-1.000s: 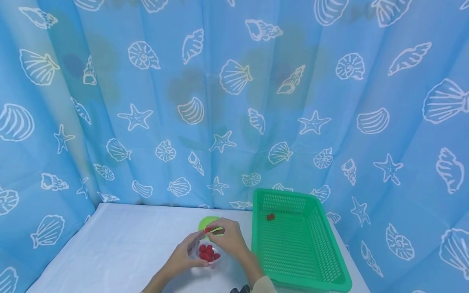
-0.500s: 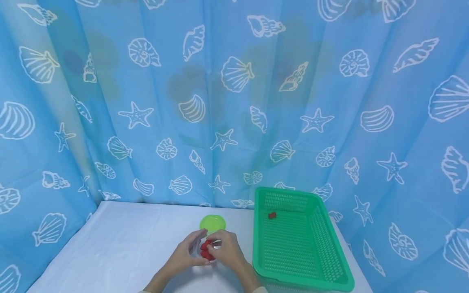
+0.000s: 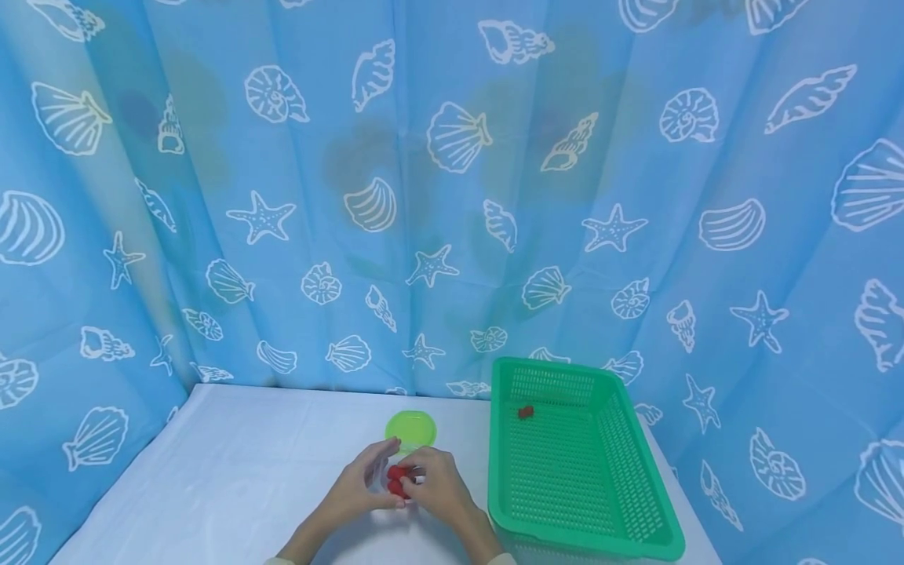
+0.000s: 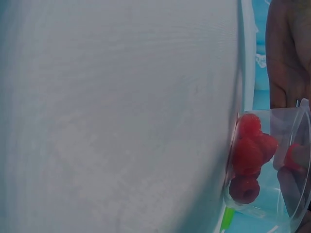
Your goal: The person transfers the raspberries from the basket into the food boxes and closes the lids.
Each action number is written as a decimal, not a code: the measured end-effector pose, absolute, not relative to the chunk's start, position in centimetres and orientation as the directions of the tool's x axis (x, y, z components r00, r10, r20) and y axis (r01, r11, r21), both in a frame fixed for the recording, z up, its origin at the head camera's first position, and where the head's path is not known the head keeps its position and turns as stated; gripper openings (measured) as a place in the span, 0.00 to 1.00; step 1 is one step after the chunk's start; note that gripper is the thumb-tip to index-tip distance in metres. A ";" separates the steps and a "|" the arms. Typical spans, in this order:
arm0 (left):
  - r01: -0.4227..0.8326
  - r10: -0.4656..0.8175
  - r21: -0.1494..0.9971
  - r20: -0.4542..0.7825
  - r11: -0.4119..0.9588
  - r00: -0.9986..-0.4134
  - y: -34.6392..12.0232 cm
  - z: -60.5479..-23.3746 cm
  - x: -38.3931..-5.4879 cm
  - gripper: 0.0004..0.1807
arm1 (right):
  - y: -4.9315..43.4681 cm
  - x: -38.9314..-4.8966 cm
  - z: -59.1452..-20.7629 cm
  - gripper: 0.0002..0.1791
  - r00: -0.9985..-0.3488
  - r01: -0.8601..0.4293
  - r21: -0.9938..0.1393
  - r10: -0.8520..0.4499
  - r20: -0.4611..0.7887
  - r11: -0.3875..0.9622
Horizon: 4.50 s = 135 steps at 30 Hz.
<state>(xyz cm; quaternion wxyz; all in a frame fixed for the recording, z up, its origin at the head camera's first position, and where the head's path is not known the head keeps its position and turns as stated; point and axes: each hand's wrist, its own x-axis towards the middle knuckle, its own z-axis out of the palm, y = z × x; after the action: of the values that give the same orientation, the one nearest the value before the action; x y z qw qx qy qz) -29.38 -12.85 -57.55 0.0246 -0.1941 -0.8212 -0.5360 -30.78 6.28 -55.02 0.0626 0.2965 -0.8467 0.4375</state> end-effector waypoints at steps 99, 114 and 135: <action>0.278 0.271 0.878 0.179 0.390 -0.946 -13.0 -57.6 -29.5 0.52 | 25.1 -44.8 -52.6 0.14 -0.887 -0.350 -0.640 -0.022 0.462 0.684; 0.286 0.278 0.869 0.181 0.405 -0.943 -12.8 -57.3 -29.5 0.54 | 21.0 -41.5 -45.3 0.13 -0.824 -0.514 -0.638 -0.123 0.553 0.573; 0.261 0.269 0.884 0.163 0.388 -0.949 -12.7 -57.5 -29.3 0.54 | 9.7 -32.5 -45.9 0.14 -0.813 -0.580 -0.708 -0.232 0.534 0.403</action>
<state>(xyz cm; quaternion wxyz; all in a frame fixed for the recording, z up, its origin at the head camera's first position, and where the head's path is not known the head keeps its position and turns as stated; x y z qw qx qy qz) -29.34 -12.74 -57.51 -0.0036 -0.1591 -0.8329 -0.5300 -32.54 9.68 -45.88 0.1787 0.2478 -0.8183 0.4869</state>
